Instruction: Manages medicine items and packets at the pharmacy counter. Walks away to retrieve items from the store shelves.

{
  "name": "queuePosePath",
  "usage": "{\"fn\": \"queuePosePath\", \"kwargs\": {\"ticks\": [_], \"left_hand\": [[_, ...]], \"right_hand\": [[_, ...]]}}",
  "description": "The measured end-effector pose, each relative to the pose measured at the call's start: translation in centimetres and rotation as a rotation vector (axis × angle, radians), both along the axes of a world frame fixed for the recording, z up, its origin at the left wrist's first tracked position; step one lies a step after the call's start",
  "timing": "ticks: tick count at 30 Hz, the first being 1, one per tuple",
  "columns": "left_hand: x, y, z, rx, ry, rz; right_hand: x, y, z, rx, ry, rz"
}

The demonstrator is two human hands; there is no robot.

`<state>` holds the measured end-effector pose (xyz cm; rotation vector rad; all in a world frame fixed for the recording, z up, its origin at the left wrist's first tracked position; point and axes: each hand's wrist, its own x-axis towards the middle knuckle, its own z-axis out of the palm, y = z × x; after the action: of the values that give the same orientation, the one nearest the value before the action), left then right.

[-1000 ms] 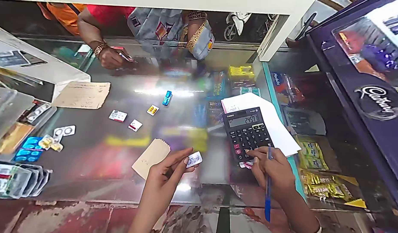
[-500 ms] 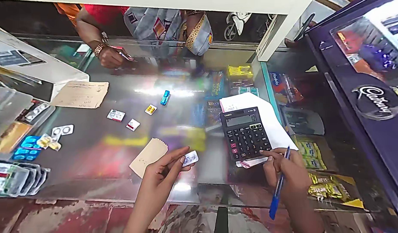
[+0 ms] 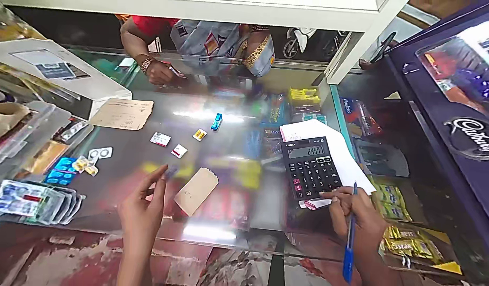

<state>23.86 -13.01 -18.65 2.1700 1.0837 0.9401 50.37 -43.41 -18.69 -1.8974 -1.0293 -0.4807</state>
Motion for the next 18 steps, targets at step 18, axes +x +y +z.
{"fn": "queuePosePath", "kwargs": {"ticks": [18], "left_hand": [[-1.4, 0.9, -1.9, 0.254, 0.27, -0.574]], "right_hand": [[-10.8, 11.3, -0.3, -0.213, 0.798, 0.784]]}}
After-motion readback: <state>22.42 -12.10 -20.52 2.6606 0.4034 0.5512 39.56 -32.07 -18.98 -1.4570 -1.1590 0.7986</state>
